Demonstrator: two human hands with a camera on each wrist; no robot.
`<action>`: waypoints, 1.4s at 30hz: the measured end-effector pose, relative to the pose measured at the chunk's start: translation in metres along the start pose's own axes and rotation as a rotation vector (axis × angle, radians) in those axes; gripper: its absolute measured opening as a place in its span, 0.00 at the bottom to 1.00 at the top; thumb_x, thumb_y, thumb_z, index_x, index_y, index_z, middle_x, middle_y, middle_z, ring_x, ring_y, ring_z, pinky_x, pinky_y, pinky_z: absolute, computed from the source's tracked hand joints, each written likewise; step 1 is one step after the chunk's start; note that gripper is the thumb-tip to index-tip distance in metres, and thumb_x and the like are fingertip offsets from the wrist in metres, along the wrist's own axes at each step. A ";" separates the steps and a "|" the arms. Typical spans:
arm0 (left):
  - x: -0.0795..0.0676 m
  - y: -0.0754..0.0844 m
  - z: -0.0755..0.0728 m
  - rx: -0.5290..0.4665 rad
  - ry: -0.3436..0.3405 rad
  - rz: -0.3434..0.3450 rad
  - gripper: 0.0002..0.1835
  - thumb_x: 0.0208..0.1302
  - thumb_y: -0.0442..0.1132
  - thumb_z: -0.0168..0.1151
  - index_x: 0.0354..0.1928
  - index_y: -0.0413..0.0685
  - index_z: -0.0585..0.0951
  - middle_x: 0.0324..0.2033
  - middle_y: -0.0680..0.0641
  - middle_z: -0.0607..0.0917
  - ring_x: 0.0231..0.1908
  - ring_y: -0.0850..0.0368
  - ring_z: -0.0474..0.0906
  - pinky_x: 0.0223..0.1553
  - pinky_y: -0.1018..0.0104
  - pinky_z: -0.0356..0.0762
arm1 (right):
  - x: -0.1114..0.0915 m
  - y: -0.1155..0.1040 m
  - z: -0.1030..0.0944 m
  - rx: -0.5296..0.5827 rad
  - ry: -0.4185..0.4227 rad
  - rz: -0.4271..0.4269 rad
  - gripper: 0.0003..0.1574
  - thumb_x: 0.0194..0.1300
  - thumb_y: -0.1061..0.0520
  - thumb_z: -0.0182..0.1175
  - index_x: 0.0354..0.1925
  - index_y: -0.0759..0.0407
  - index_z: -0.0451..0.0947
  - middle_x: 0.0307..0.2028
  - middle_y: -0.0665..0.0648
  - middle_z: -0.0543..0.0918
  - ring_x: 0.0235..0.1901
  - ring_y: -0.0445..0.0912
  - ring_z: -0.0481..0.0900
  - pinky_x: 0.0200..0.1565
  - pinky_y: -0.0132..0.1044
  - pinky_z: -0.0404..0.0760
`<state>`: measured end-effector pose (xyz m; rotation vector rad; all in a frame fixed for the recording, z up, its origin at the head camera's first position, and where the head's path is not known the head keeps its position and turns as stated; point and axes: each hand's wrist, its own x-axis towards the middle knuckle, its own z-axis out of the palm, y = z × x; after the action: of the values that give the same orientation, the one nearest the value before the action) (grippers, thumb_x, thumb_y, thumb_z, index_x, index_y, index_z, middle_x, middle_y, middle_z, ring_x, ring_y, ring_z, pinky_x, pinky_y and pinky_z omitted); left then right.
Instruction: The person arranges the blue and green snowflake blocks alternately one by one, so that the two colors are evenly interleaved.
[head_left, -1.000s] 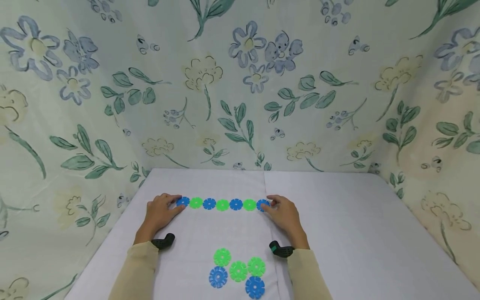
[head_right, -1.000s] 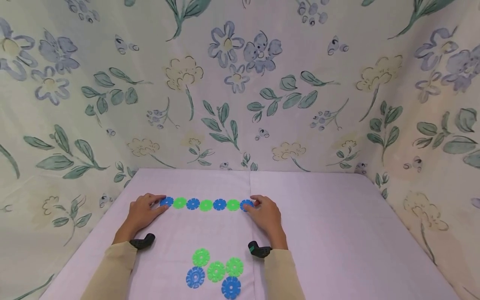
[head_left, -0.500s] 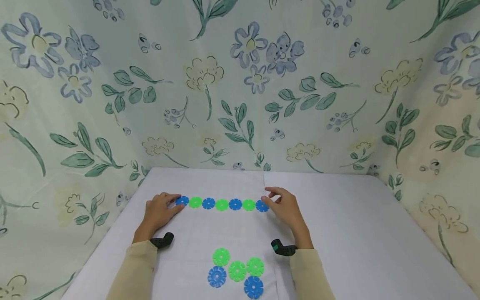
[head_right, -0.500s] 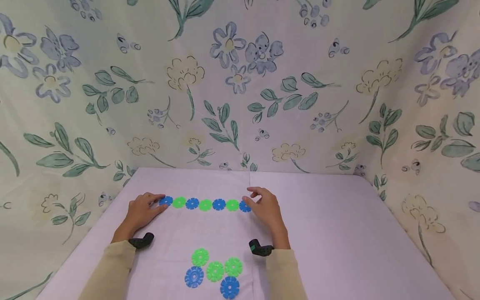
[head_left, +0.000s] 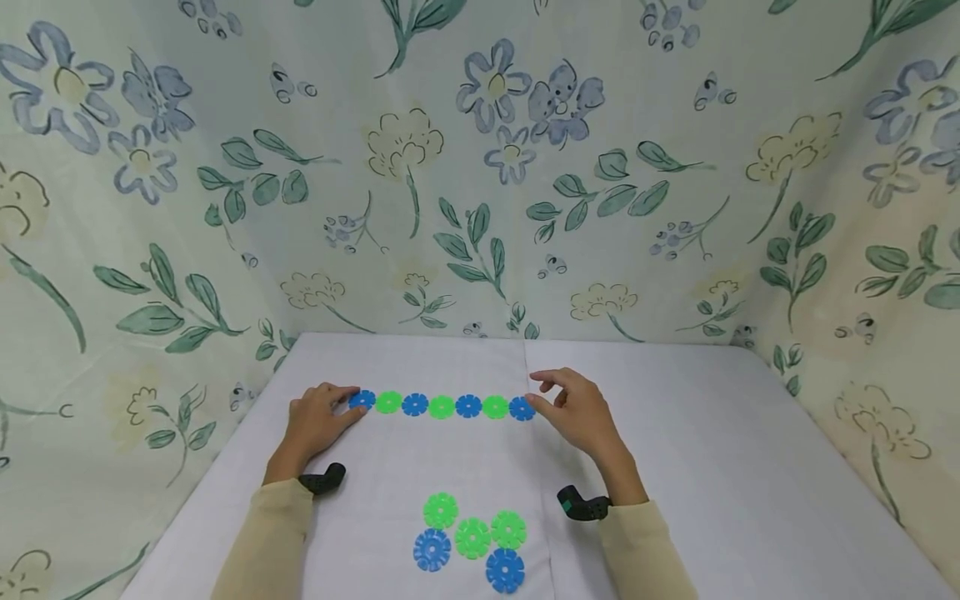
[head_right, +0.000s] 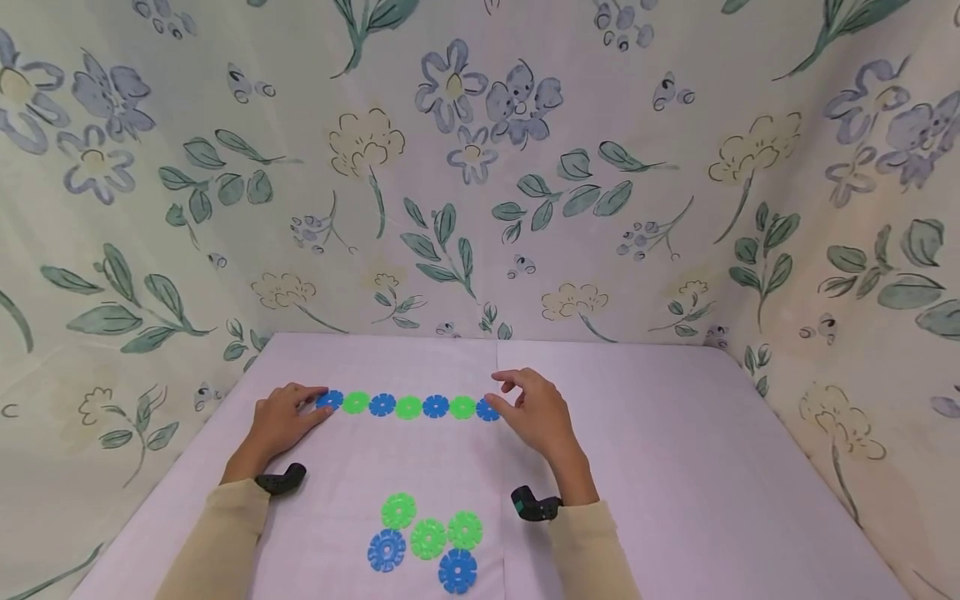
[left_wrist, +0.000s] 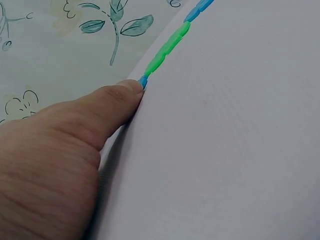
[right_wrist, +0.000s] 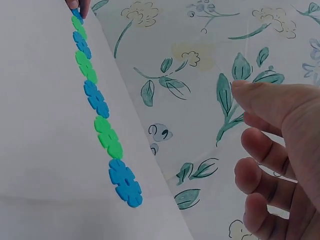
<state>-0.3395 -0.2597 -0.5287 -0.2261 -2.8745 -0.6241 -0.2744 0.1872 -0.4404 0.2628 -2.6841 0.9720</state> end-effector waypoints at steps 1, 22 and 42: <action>0.000 0.000 0.000 0.000 0.003 0.001 0.32 0.64 0.67 0.60 0.64 0.59 0.79 0.54 0.42 0.82 0.56 0.41 0.74 0.53 0.40 0.63 | -0.001 -0.001 -0.001 -0.002 -0.004 -0.012 0.25 0.63 0.44 0.70 0.56 0.47 0.83 0.44 0.53 0.84 0.29 0.43 0.74 0.28 0.35 0.74; -0.002 0.001 -0.001 0.003 0.004 -0.006 0.31 0.64 0.65 0.62 0.64 0.58 0.79 0.54 0.42 0.82 0.56 0.41 0.74 0.53 0.40 0.63 | -0.029 -0.007 -0.015 0.129 -0.065 -0.194 0.20 0.62 0.45 0.71 0.53 0.39 0.83 0.40 0.51 0.84 0.30 0.40 0.77 0.30 0.32 0.78; -0.001 0.000 -0.001 -0.013 -0.004 -0.004 0.31 0.65 0.64 0.62 0.64 0.57 0.79 0.55 0.41 0.82 0.57 0.39 0.73 0.53 0.39 0.63 | -0.044 0.005 0.003 0.206 -0.312 -0.178 0.22 0.62 0.43 0.70 0.54 0.42 0.83 0.39 0.45 0.83 0.29 0.39 0.77 0.27 0.32 0.77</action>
<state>-0.3378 -0.2601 -0.5275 -0.2234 -2.8767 -0.6437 -0.2353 0.1923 -0.4598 0.7384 -2.7663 1.2401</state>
